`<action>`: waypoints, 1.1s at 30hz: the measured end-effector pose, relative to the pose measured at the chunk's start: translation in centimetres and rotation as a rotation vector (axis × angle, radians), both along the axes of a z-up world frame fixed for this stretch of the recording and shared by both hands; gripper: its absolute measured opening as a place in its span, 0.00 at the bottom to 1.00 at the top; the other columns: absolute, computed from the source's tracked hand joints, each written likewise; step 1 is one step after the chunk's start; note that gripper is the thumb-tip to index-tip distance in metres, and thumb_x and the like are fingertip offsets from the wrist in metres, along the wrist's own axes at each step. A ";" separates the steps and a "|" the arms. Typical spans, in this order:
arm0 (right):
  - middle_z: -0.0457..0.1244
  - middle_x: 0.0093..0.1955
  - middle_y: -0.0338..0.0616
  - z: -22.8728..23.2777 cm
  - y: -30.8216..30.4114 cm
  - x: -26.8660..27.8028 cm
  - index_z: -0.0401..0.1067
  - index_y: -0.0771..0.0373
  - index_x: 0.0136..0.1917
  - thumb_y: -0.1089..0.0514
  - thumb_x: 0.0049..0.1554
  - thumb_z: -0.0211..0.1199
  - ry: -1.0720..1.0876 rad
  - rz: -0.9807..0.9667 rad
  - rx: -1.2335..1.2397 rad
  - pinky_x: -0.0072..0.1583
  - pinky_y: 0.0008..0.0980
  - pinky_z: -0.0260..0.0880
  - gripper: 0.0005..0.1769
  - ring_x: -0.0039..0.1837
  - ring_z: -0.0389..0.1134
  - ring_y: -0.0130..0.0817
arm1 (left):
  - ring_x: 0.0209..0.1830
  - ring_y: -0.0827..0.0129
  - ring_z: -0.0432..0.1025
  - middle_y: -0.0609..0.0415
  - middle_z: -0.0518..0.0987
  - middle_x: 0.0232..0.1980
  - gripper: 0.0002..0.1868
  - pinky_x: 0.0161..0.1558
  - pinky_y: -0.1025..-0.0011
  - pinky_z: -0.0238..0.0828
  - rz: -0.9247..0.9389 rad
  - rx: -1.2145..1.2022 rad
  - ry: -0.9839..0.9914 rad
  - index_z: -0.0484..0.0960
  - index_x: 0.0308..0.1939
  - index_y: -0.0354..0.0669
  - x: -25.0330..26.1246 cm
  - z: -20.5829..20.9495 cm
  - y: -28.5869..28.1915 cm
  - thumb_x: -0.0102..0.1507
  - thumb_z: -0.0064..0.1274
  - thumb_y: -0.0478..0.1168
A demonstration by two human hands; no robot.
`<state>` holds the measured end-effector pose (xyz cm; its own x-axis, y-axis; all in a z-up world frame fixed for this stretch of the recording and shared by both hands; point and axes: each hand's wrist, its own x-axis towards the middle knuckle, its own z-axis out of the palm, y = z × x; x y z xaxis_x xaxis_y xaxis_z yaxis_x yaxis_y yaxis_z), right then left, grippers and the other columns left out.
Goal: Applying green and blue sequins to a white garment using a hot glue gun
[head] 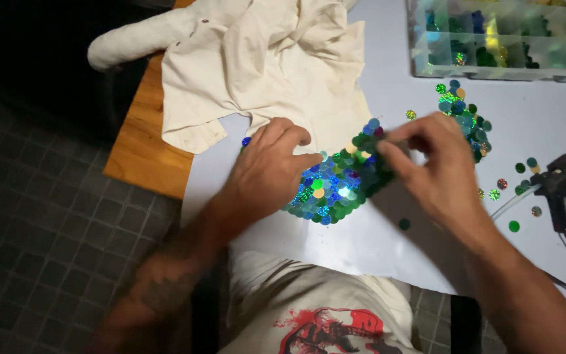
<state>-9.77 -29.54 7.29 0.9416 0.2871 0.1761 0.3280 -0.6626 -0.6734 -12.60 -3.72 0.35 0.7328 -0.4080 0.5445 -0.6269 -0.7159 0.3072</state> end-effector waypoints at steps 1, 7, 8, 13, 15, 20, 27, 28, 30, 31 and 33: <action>0.62 0.48 0.39 1.0 -1.1 -0.9 0.71 0.58 0.48 0.58 0.60 0.71 0.057 -0.084 -0.016 0.51 0.31 0.60 0.09 0.50 0.58 0.32 | 0.47 0.49 0.67 0.43 0.77 0.46 0.20 0.41 0.55 0.66 -0.042 0.000 -0.055 0.88 0.43 0.47 0.3 0.1 -0.3 0.52 0.50 0.25; 0.66 0.44 0.41 -1.3 -7.1 -4.6 0.77 0.61 0.45 0.58 0.60 0.68 0.009 -0.054 -0.038 0.49 0.30 0.62 0.05 0.48 0.62 0.32 | 0.49 0.44 0.66 0.39 0.77 0.49 0.25 0.43 0.51 0.61 -0.121 0.053 -0.007 0.87 0.48 0.48 1.0 -0.6 -0.1 0.50 0.53 0.23; 0.66 0.44 0.41 -1.7 -7.5 -5.1 0.77 0.61 0.45 0.58 0.60 0.68 0.011 -0.070 -0.040 0.49 0.30 0.62 0.05 0.48 0.62 0.32 | 0.49 0.44 0.66 0.39 0.77 0.49 0.25 0.43 0.51 0.61 -0.137 0.051 -0.005 0.87 0.48 0.48 1.2 -0.6 0.2 0.50 0.53 0.23; 0.71 0.51 0.44 -3.4 -9.0 -7.5 0.77 0.63 0.53 0.56 0.65 0.55 -0.178 0.124 -0.127 0.55 0.39 0.66 0.13 0.51 0.67 0.42 | 0.48 0.47 0.66 0.45 0.76 0.49 0.27 0.45 0.53 0.61 -0.169 0.173 -0.011 0.88 0.47 0.59 2.0 0.3 0.8 0.49 0.52 0.27; 0.71 0.53 0.44 -4.0 -9.2 -8.2 0.76 0.62 0.55 0.60 0.64 0.56 -0.181 0.120 -0.132 0.56 0.38 0.67 0.10 0.52 0.68 0.42 | 0.49 0.47 0.67 0.46 0.77 0.49 0.25 0.45 0.53 0.61 -0.166 0.205 -0.019 0.88 0.47 0.60 2.0 0.5 0.6 0.51 0.52 0.27; 0.70 0.55 0.50 -4.5 -7.8 -9.9 0.69 0.65 0.66 0.51 0.63 0.56 -0.186 0.162 -0.222 0.58 0.49 0.72 0.22 0.56 0.71 0.48 | 0.48 0.47 0.69 0.47 0.77 0.49 0.22 0.44 0.53 0.62 -0.154 0.226 -0.055 0.90 0.44 0.60 2.3 0.5 0.4 0.56 0.51 0.27; 0.69 0.60 0.46 -6.0 -8.0 -13.2 0.68 0.63 0.68 0.52 0.59 0.69 -0.506 0.245 -0.418 0.53 0.38 0.69 0.27 0.60 0.71 0.41 | 0.49 0.51 0.68 0.48 0.76 0.48 0.28 0.50 0.55 0.63 -0.190 -0.088 0.133 0.87 0.51 0.50 2.0 1.5 1.4 0.57 0.40 0.23; 0.70 0.61 0.43 -5.4 -7.9 -13.1 0.68 0.65 0.68 0.53 0.60 0.71 -0.593 0.301 -0.473 0.53 0.36 0.67 0.27 0.59 0.71 0.41 | 0.46 0.51 0.69 0.47 0.76 0.47 0.29 0.48 0.56 0.64 -0.185 -0.154 0.117 0.84 0.55 0.44 2.0 1.8 1.6 0.56 0.38 0.20; 0.70 0.62 0.44 -5.9 -8.0 -13.2 0.68 0.63 0.68 0.49 0.59 0.72 -0.631 0.359 -0.482 0.53 0.36 0.69 0.30 0.60 0.72 0.41 | 0.48 0.52 0.69 0.47 0.75 0.48 0.28 0.50 0.57 0.64 -0.133 -0.205 0.114 0.83 0.56 0.41 1.7 1.6 2.0 0.57 0.38 0.21; 0.71 0.63 0.46 -6.1 -8.1 -13.6 0.67 0.61 0.69 0.45 0.58 0.72 -0.653 0.400 -0.499 0.53 0.37 0.70 0.33 0.60 0.73 0.41 | 0.50 0.53 0.68 0.46 0.74 0.49 0.28 0.52 0.58 0.64 -0.101 -0.260 0.122 0.83 0.58 0.38 1.6 1.4 2.1 0.58 0.38 0.21; 0.71 0.61 0.47 -5.9 -7.6 -13.6 0.69 0.62 0.67 0.53 0.60 0.68 -0.697 0.438 -0.468 0.51 0.36 0.70 0.25 0.58 0.73 0.41 | 0.48 0.53 0.68 0.46 0.75 0.47 0.26 0.50 0.58 0.64 -0.079 -0.273 0.099 0.84 0.56 0.37 1.2 1.7 1.9 0.58 0.39 0.21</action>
<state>-23.42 -37.14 1.42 0.4591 0.7743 0.4356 0.8397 -0.5383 0.0717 -11.38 -1.80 2.01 0.7597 -0.3141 0.5694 -0.6346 -0.5490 0.5439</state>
